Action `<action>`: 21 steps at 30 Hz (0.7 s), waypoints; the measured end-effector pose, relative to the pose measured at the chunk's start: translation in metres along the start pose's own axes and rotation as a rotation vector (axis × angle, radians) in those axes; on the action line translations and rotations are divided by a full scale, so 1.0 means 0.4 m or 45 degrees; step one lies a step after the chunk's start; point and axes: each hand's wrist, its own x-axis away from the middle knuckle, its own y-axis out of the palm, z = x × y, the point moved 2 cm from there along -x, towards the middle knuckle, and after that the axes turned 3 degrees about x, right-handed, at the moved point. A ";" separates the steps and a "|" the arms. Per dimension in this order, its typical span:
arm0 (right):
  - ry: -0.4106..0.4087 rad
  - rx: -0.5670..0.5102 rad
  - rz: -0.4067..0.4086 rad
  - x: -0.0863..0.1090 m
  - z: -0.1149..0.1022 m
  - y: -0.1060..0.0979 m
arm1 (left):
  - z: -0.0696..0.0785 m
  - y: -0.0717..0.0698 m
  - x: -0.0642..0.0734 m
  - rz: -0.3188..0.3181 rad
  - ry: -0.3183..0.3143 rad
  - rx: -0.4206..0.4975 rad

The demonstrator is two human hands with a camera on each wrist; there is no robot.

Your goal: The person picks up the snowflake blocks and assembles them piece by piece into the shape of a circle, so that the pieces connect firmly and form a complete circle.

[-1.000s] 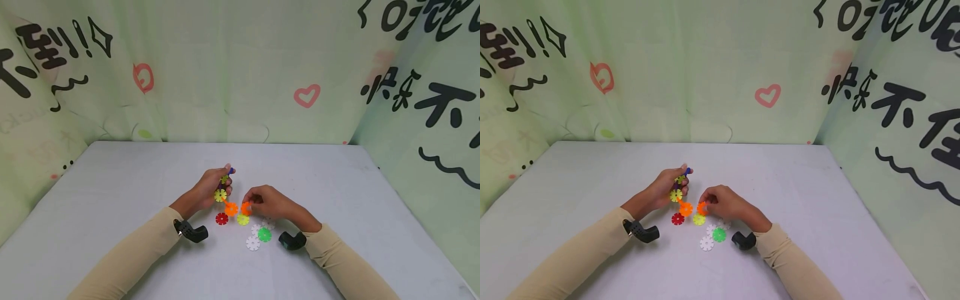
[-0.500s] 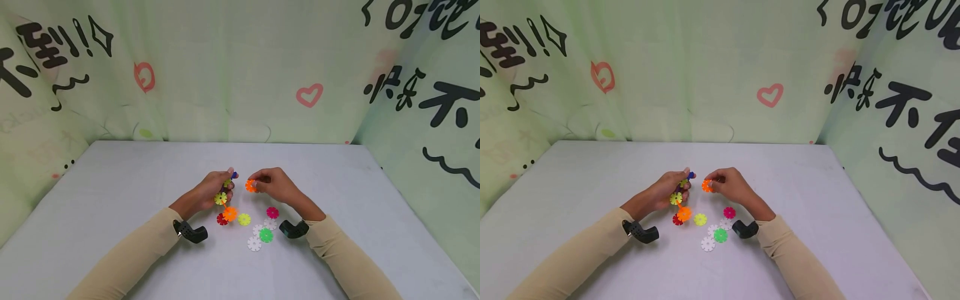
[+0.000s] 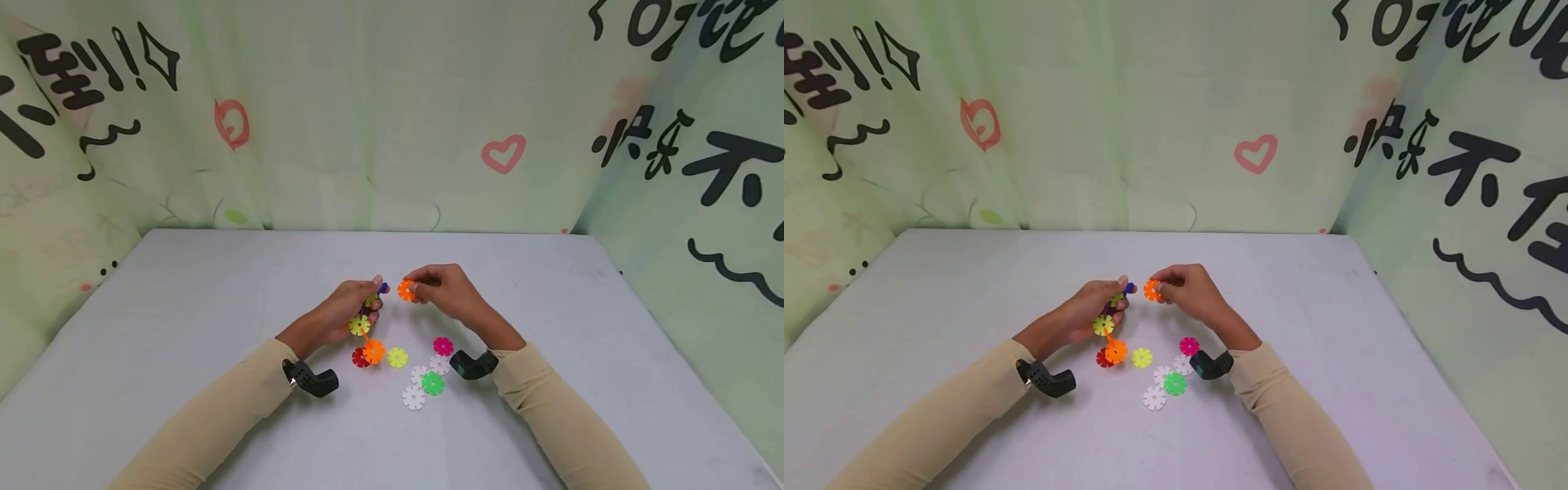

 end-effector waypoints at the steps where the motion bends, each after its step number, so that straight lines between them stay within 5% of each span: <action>1: 0.005 -0.006 0.006 -0.002 -0.001 0.000 | 0.000 0.001 0.000 -0.011 -0.002 -0.011; 10: 0.025 -0.053 0.053 -0.015 -0.002 0.003 | -0.002 0.008 -0.001 -0.061 0.004 -0.089; 21: 0.052 -0.136 -0.006 -0.024 0.009 0.010 | -0.007 0.006 0.010 -0.133 -0.024 -0.094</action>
